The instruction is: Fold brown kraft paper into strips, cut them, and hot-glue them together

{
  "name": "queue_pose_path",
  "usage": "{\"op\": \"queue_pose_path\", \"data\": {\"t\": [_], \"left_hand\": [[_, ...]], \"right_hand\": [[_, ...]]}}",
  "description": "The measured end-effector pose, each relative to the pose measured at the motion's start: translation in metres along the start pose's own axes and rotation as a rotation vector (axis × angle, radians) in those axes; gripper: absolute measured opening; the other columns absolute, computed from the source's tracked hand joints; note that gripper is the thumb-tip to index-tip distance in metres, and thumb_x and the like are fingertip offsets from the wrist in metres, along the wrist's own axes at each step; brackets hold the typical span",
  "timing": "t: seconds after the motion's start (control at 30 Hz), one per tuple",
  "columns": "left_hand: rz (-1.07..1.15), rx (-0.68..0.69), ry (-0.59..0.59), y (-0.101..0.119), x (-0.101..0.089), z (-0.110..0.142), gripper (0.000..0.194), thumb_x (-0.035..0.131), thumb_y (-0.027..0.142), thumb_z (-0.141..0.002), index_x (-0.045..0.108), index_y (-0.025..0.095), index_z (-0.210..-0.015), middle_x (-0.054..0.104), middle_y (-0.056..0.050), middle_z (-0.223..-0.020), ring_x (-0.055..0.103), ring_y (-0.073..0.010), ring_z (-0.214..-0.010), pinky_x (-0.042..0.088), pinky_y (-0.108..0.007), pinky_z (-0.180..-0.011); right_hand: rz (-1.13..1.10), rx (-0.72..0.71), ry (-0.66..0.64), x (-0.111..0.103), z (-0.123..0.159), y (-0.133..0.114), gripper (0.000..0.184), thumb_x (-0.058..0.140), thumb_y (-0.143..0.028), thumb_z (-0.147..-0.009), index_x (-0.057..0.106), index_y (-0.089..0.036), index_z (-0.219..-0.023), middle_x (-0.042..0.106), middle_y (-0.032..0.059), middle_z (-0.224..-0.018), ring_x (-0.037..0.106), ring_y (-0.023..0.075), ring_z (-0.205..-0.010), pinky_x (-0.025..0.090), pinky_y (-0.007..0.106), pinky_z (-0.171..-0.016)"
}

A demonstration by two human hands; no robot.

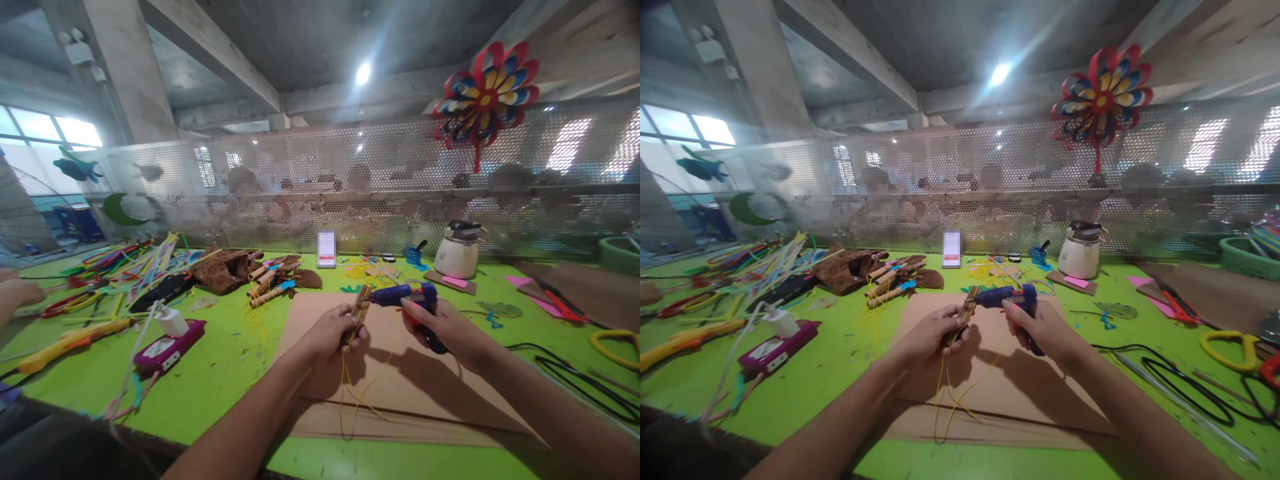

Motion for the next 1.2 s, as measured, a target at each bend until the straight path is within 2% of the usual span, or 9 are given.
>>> {"op": "queue_pose_path", "data": {"t": [0.17, 0.4, 0.67, 0.9, 1.1, 1.2], "left_hand": [[0.014, -0.01, 0.004, 0.0, -0.001, 0.0, 0.015, 0.051, 0.026, -0.08, 0.045, 0.016, -0.09, 0.055, 0.001, -0.066, 0.04, -0.005, -0.045, 0.021, -0.019, -0.042], [0.038, 0.009, 0.022, 0.002, 0.002, 0.002, 0.018, 0.052, 0.027, -0.08, 0.046, 0.015, -0.092, 0.054, 0.001, -0.065, 0.04, -0.0049, -0.046, 0.019, -0.019, -0.042], [0.047, 0.018, 0.028, 0.002, 0.005, 0.003, 0.015, 0.052, 0.024, -0.078, 0.043, 0.016, -0.086, 0.054, 0.002, -0.063, 0.038, -0.0041, -0.042, 0.021, -0.019, -0.043], [0.029, 0.027, 0.053, 0.002, 0.001, 0.002, 0.014, 0.052, 0.023, -0.076, 0.043, 0.016, -0.084, 0.053, 0.002, -0.062, 0.038, -0.0046, -0.044, 0.021, -0.019, -0.043], [0.027, 0.0, 0.046, 0.0, 0.003, 0.001, 0.018, 0.05, 0.019, -0.072, 0.045, 0.015, -0.089, 0.054, 0.001, -0.065, 0.043, -0.0059, -0.047, 0.025, -0.019, -0.046], [0.028, 0.005, 0.049, 0.0, 0.003, 0.001, 0.017, 0.049, 0.017, -0.071, 0.045, 0.015, -0.087, 0.054, 0.001, -0.065, 0.043, -0.0061, -0.047, 0.025, -0.019, -0.045]], "right_hand": [[0.088, 0.009, 0.014, 0.001, 0.002, -0.004, 0.05, 0.046, -0.062, -0.082, 0.046, -0.018, -0.059, 0.043, -0.0032, -0.046, 0.04, 0.0086, -0.041, 0.03, 0.022, -0.042], [0.163, -0.018, -0.034, 0.007, 0.004, -0.01, 0.05, 0.044, -0.063, -0.082, 0.044, -0.019, -0.058, 0.043, -0.0029, -0.045, 0.039, 0.0089, -0.04, 0.029, 0.023, -0.041], [0.23, -0.009, 0.1, 0.0, 0.002, -0.015, 0.052, 0.044, -0.064, -0.08, 0.042, -0.02, -0.052, 0.042, -0.0026, -0.042, 0.037, 0.0086, -0.039, 0.03, 0.024, -0.043], [0.226, -0.015, -0.027, 0.008, 0.004, -0.012, 0.05, 0.045, -0.061, -0.082, 0.044, -0.019, -0.054, 0.044, -0.0019, -0.043, 0.04, 0.0089, -0.039, 0.03, 0.023, -0.042], [0.188, -0.025, 0.071, 0.0, 0.001, -0.009, 0.049, 0.046, -0.061, -0.081, 0.043, -0.019, -0.055, 0.043, -0.0028, -0.043, 0.04, 0.0091, -0.04, 0.031, 0.023, -0.041], [0.186, -0.024, 0.063, 0.001, 0.002, -0.008, 0.049, 0.047, -0.061, -0.08, 0.043, -0.019, -0.055, 0.043, -0.003, -0.043, 0.039, 0.0088, -0.039, 0.03, 0.023, -0.041]]}}
Point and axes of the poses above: each hand's wrist, its own z-axis away from the middle knuckle, its own x-axis out of the palm, y = z × x, the point moved 5 cm from there along -z, towards the middle knuckle
